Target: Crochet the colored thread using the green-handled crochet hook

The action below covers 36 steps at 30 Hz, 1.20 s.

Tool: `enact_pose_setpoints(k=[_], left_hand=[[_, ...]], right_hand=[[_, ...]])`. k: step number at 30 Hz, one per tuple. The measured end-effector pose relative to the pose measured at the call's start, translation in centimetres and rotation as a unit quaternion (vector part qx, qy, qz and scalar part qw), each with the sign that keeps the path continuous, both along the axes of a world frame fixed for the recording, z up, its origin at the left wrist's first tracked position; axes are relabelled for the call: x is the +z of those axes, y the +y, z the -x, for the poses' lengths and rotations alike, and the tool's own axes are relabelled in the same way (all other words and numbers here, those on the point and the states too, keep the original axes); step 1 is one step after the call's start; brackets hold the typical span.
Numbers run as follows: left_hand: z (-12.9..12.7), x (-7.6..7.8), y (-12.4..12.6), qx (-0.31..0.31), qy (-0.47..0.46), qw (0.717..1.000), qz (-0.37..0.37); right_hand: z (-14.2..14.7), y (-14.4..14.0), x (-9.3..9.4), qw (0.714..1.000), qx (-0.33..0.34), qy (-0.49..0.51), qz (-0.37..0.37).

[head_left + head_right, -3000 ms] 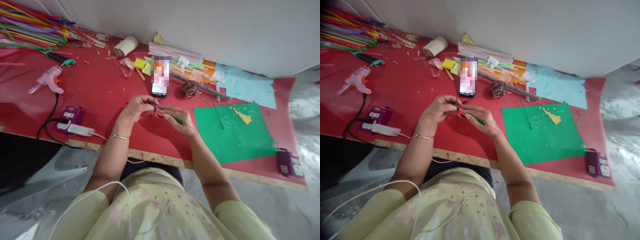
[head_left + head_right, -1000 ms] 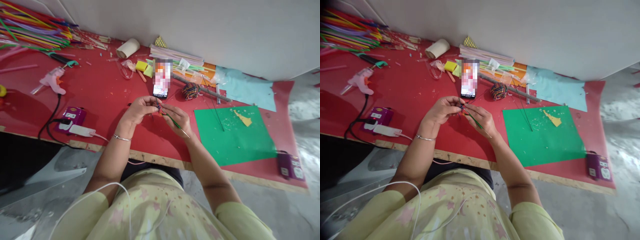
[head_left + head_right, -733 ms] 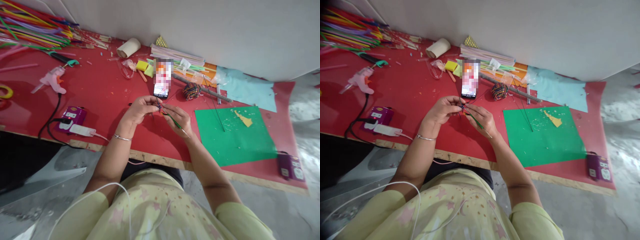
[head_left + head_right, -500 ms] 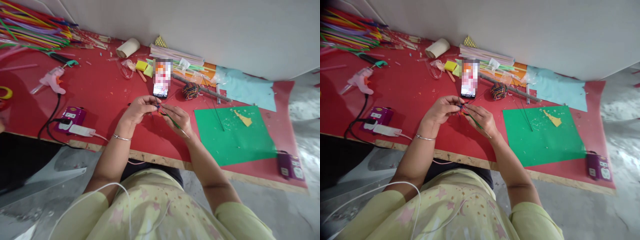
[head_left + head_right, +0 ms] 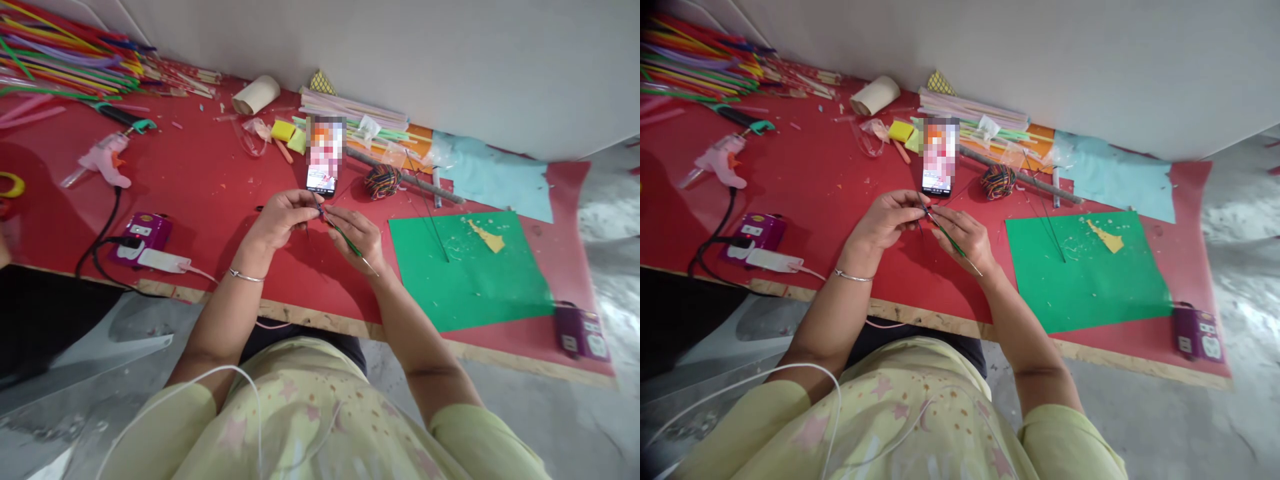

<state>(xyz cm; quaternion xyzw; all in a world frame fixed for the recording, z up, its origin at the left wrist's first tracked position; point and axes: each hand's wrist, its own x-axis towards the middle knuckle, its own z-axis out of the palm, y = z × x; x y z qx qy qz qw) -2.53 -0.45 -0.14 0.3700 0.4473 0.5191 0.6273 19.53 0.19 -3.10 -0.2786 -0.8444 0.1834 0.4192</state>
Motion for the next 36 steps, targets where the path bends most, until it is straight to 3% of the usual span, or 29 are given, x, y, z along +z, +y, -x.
enact_pose_setpoints(k=[7, 18, 26, 32, 36], left_hand=[[0.3, -0.5, 0.2, 0.005, 0.033, 0.999, 0.009], [0.5, -0.6, 0.2, 0.022, 0.051, 0.998, 0.021], [0.7, -0.2, 0.1, -0.018, 0.015, 0.999, 0.025], [0.2, -0.4, 0.0, -0.034, -0.049, 0.998, 0.033], [-0.3, -0.6, 0.0, -0.031, -0.093, 0.994, 0.049]], right_hand=[[-0.3, 0.2, 0.2, 0.998, -0.003, -0.043, -0.041], [-0.2, -0.1, 0.3, 1.000, 0.029, -0.007, -0.007], [0.2, -0.8, 1.2, 0.986, 0.028, 0.087, 0.137], [0.9, -0.8, 0.6, 0.961, 0.024, 0.141, 0.237], [1.3, -0.7, 0.0, 0.952, 0.035, 0.174, 0.248]])
